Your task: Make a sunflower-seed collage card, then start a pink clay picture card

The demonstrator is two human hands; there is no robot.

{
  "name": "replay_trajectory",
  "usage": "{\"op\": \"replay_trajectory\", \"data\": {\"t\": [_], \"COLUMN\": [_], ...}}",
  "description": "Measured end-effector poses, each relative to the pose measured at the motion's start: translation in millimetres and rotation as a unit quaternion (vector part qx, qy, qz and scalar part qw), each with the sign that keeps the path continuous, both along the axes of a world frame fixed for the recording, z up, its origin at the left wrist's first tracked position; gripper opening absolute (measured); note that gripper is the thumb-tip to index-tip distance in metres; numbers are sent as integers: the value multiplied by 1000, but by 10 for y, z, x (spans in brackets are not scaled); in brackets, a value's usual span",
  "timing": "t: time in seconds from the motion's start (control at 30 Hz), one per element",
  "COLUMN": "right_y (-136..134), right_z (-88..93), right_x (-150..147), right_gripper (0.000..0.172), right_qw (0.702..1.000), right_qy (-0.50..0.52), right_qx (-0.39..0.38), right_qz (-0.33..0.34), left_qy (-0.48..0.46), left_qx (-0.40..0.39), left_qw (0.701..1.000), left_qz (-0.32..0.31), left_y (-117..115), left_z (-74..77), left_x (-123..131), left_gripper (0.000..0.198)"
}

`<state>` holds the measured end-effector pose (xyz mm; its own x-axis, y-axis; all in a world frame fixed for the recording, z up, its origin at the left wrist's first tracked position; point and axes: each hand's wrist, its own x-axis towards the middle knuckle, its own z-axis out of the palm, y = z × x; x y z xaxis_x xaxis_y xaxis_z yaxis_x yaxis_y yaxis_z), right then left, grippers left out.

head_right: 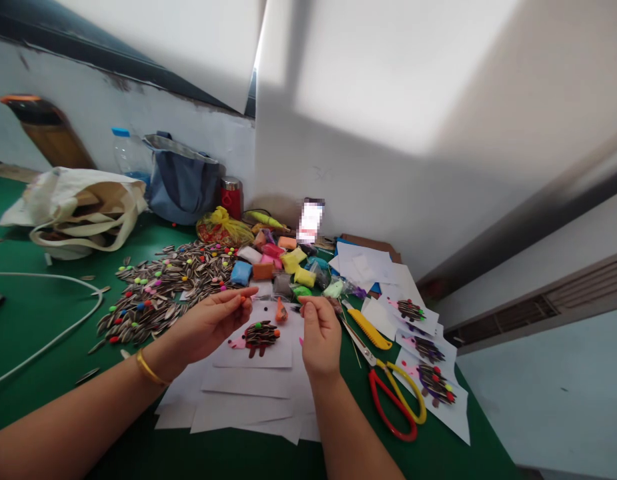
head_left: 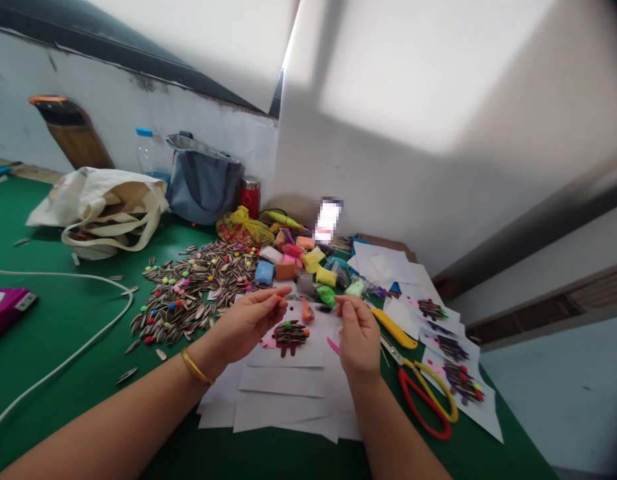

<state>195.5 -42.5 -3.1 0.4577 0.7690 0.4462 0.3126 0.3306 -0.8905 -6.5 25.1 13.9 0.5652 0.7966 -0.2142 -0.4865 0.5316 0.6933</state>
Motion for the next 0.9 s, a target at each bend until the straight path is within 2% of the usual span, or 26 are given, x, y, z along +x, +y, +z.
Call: {"op": "replay_trajectory", "data": {"t": [0.13, 0.23, 0.33, 0.5, 0.6, 0.73, 0.9], "right_y": [-13, -15, -15, -21, -28, -36, -43], "right_z": [31, 43, 44, 58, 68, 64, 62], "right_x": [-26, -33, -30, -34, -47, -61, -76], "right_gripper": [25, 23, 23, 23, 22, 22, 22], "right_qw": [1000, 999, 999, 999, 999, 998, 998], "right_qy": [-18, -39, -40, -45, -51, -54, -56], "right_qx": [-2, 4, 2, -4, -6, -14, -17], "right_qz": [3, 6, 5, 7, 14, 19, 34], "left_qy": [-17, -48, -46, -20, -36, -73, -64], "left_qx": [7, 33, 21, -19, 11, 62, -5], "left_qw": [1000, 998, 999, 1000, 999, 995, 997], "left_qz": [-18, -28, -18, -14, -27, -37, -31], "left_y": [-6, -2, 5, 5, -6, -21, -43], "left_z": [-23, -54, -56, -31, -46, -63, -32], "left_x": [-8, -16, -20, -16, -11, -10, -16], "left_gripper": [26, 23, 20, 32, 24, 23, 16]}}
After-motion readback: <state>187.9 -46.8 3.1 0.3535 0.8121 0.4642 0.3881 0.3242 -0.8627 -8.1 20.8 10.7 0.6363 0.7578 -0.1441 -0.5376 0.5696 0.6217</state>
